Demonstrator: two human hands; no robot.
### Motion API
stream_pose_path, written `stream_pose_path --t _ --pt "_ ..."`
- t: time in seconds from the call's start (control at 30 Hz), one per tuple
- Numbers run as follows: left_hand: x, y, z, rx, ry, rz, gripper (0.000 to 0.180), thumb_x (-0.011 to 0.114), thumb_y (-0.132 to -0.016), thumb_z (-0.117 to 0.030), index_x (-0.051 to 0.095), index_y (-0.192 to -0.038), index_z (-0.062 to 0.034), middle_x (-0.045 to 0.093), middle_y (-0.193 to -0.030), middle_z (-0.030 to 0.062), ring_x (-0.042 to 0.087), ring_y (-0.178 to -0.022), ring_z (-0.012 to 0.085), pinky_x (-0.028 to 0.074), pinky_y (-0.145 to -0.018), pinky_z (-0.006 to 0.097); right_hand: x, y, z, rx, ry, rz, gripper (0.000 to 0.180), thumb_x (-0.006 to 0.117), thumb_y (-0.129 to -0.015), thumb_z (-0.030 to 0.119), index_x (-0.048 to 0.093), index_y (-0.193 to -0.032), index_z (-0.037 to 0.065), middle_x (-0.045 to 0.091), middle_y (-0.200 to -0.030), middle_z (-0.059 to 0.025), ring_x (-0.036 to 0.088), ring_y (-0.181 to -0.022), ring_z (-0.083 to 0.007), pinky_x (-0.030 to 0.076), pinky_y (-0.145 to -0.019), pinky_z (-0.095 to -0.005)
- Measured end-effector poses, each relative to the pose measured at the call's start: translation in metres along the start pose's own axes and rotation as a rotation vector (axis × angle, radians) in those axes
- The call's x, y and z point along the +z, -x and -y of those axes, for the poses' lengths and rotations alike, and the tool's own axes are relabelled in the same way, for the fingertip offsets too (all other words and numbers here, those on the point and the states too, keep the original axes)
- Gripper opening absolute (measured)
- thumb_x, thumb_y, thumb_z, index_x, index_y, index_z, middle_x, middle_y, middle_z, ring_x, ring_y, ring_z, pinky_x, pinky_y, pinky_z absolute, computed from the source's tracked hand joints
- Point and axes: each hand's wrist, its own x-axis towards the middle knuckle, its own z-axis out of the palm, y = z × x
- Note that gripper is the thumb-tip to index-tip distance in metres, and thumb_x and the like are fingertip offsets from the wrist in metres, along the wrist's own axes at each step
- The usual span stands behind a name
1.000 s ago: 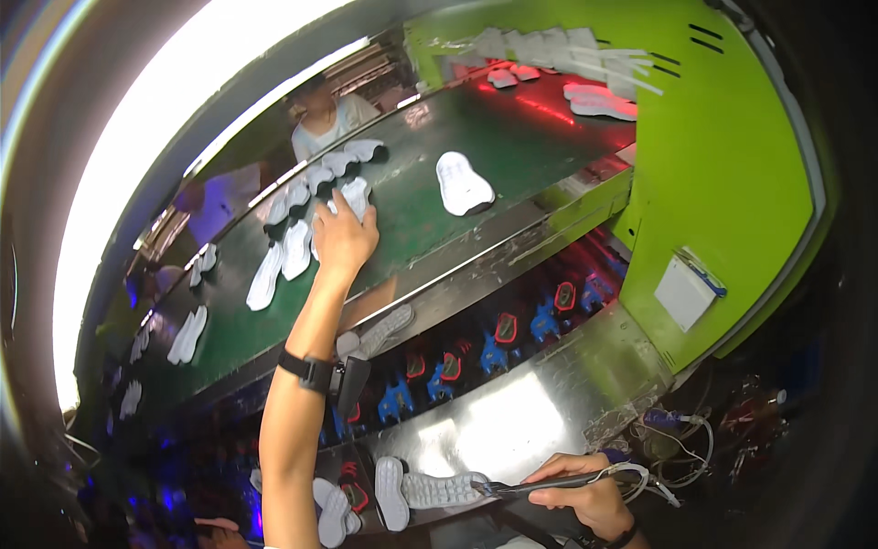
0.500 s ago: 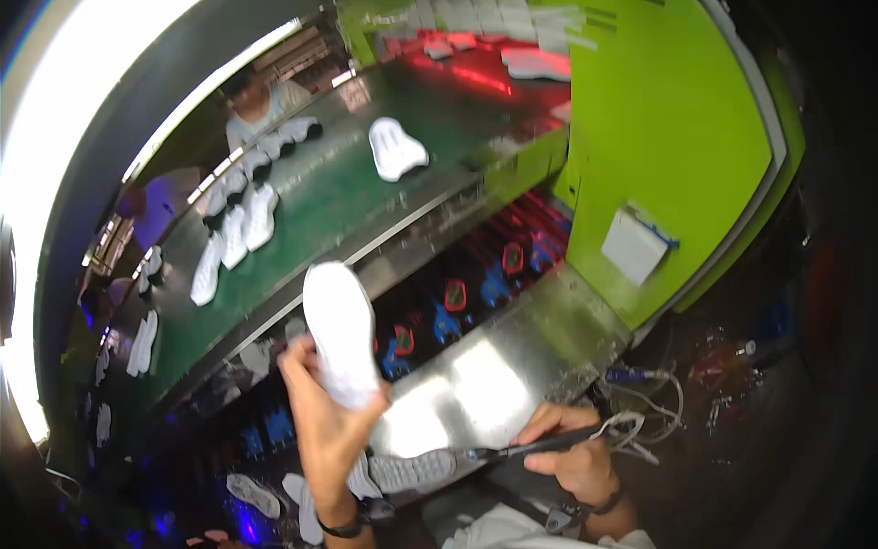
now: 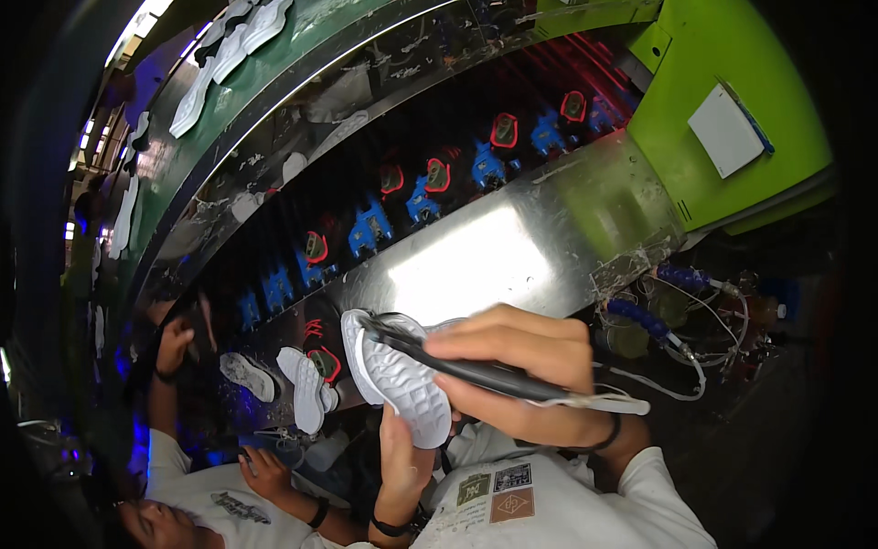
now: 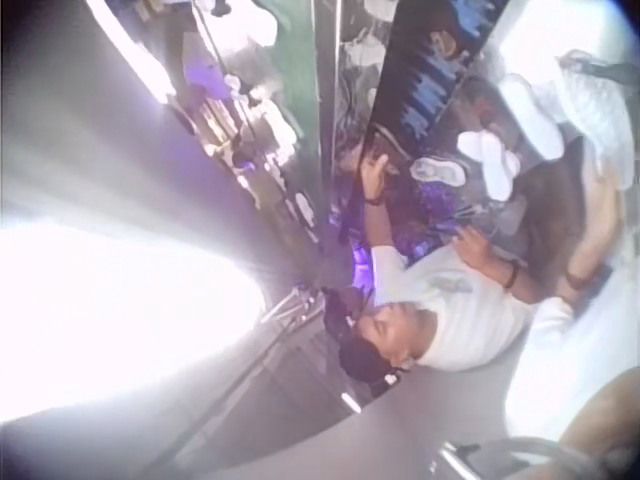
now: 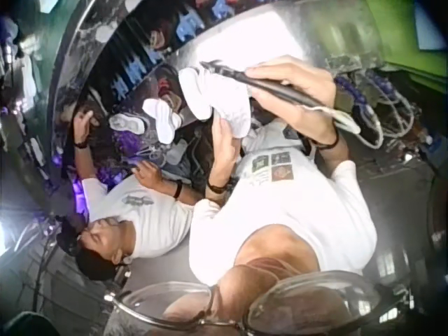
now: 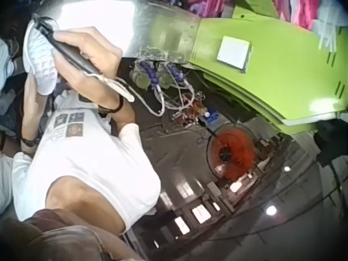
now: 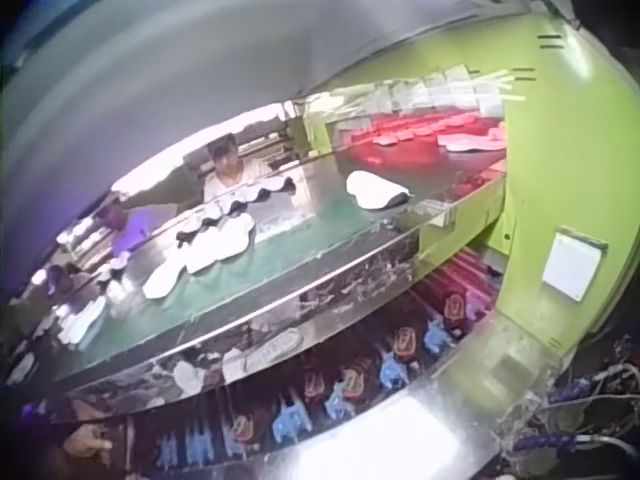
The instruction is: The person picks up white shoe soles from a conveyor belt and uses a handheld tool to trim excess material from the edges. The person handles the soles one at a time, rotating them to access different sides, and places the finished soles back onto the conveyor belt.
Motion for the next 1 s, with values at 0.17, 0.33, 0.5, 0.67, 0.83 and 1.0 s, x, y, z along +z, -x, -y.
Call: stream_pose_path --t 0.17,0.33,0.5,0.67,0.83,1.0 --pt "-0.022 0.007 0.025 0.076 0.221 -0.25 0.062 0.029 -0.102 -0.049 0.049 -0.131 0.0013 0.062 -0.123 0.0168 0.062 -0.112 0.0247 0.049 -0.096 0.037 0.035 0.009 -0.003 -0.28 0.045 0.203 0.032 0.075 -0.077 0.003 0.068 -0.108 -0.005 0.069 -0.099 -0.0196 0.071 -0.085 -0.0323 0.058 -0.074 -0.0348" --pt "0.0 -0.019 -0.003 0.064 0.688 -0.087 0.058 0.032 -0.096 -0.038 0.05 -0.133 0.0032 0.06 -0.127 0.0181 0.059 -0.116 0.0278 0.043 -0.104 0.039 0.033 0.014 -0.006 -0.125 0.058 0.078 0.027 0.074 -0.077 -0.003 0.071 -0.104 -0.003 0.071 -0.096 -0.0175 0.073 -0.083 -0.0277 0.059 -0.074 -0.0307" --pt "0.021 -0.039 -0.017 0.152 0.41 -0.065 0.072 0.027 -0.097 -0.054 0.042 -0.134 0.0058 0.056 -0.117 0.0216 0.061 -0.079 0.0263 0.049 -0.063 0.033 0.008 0.024 0.002 0.109 -0.188 0.088 0.029 0.081 -0.072 -0.002 0.075 -0.101 0.0 0.073 -0.099 -0.0175 0.074 -0.081 -0.0235 0.058 -0.073 -0.0291" --pt "-0.001 -0.047 -0.023 -0.075 0.483 0.267 0.069 0.035 -0.094 -0.05 0.042 -0.137 0.0039 0.062 -0.11 0.0236 0.064 -0.076 0.0282 0.052 -0.062 0.034 0.003 0.036 0.008 -0.093 -0.157 0.264 0.028 0.08 -0.071 -0.005 0.075 -0.099 0.0 0.072 -0.103 -0.0194 0.073 -0.074 -0.0213 0.06 -0.066 -0.0248" --pt "-0.003 -0.063 -0.073 -0.591 0.035 0.348 0.056 0.044 -0.092 -0.032 0.052 -0.128 0.0093 0.068 -0.109 0.0157 0.066 -0.094 0.0192 0.05 -0.083 0.027 0.013 0.045 0.017 -0.227 -0.026 0.457 0.021 0.068 -0.084 -0.003 0.071 -0.105 -0.003 0.07 -0.106 -0.0164 0.071 -0.092 -0.027 0.057 -0.08 -0.0324" --pt "-0.007 -0.026 -0.133 -0.086 -0.529 0.233 0.048 0.046 -0.1 -0.025 0.053 -0.129 0.0127 0.065 -0.118 0.0219 0.066 -0.099 0.0248 0.051 -0.086 0.033 -0.02 0.023 0.005 -0.164 -0.504 0.533 0.023 0.078 -0.076 -0.007 0.072 -0.098 -0.008 0.071 -0.101 -0.0244 0.073 -0.094 -0.0299 0.059 -0.083 -0.0339"
